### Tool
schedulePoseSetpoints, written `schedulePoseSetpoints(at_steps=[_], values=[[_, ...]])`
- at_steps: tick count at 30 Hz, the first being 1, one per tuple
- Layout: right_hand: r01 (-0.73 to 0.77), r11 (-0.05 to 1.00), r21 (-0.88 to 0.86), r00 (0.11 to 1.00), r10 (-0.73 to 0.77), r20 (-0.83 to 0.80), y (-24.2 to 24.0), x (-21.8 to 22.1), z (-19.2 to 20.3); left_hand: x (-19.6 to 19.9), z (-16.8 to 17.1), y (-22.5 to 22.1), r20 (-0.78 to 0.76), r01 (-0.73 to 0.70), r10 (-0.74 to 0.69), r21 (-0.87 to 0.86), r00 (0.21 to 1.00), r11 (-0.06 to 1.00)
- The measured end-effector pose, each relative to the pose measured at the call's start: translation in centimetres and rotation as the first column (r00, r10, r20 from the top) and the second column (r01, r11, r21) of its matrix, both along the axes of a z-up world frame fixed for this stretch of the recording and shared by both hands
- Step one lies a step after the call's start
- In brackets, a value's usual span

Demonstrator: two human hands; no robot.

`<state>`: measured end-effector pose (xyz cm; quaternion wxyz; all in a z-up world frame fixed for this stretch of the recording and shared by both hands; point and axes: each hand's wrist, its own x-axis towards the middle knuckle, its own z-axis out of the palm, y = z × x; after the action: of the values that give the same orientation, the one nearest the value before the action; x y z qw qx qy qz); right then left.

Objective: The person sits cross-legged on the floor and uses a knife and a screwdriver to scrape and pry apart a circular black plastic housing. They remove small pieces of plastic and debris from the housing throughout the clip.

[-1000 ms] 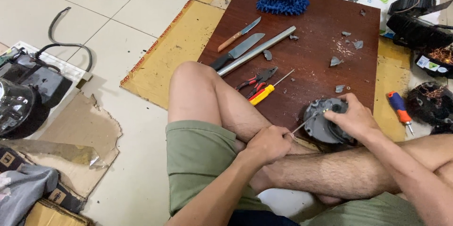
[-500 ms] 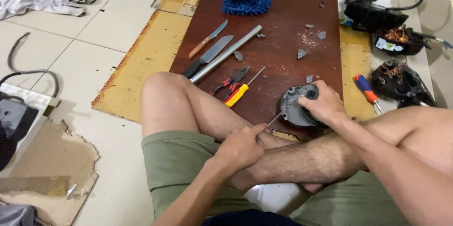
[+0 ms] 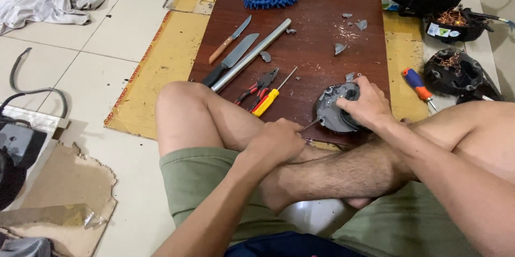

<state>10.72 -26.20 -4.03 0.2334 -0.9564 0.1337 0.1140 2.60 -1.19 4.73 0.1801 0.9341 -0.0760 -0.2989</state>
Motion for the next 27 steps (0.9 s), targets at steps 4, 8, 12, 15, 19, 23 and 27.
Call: schedulePoseSetpoints(at_steps=[4, 8, 12, 15, 19, 23, 27], values=[[0.001, 1.000, 0.031, 1.000, -0.001, -0.001, 0.3, 0.0, 0.3, 1.7, -1.0, -1.4, 0.021, 0.003, -0.003, 0.013, 1.000, 1.000], [0.014, 0.999, 0.050, 0.997, -0.011, -0.073, 0.9, 0.0, 1.3, 1.6, 1.3, -3.3, -0.018, -0.083, 0.084, 0.035, 0.996, 0.996], [-0.017, 1.000, 0.024, 0.997, 0.019, -0.071, -0.9, 1.8, -0.8, 1.8, 0.2, -5.0, 0.075, -0.105, 0.113, -0.102, 0.991, 0.989], [-0.026, 0.999, 0.039, 0.995, 0.030, -0.099, -1.0, 2.1, 0.2, 1.1, 0.6, -7.5, 0.111, -0.146, 0.154, -0.081, 0.982, 0.986], [-0.015, 0.999, 0.047, 0.997, 0.019, -0.080, -1.8, 2.4, -1.1, -1.3, -0.4, -6.6, 0.121, -0.098, 0.117, -0.149, 0.986, 0.984], [0.029, 0.997, 0.075, 0.998, -0.025, -0.059, -1.1, 1.7, -0.5, -2.3, -0.2, -5.5, 0.060, -0.106, 0.117, -0.166, 0.991, 0.980], [0.088, 0.991, 0.098, 0.994, -0.081, -0.072, -2.2, 3.0, -1.9, -3.1, 0.9, -4.6, -0.050, -0.178, 0.171, -0.224, 0.984, 0.958]])
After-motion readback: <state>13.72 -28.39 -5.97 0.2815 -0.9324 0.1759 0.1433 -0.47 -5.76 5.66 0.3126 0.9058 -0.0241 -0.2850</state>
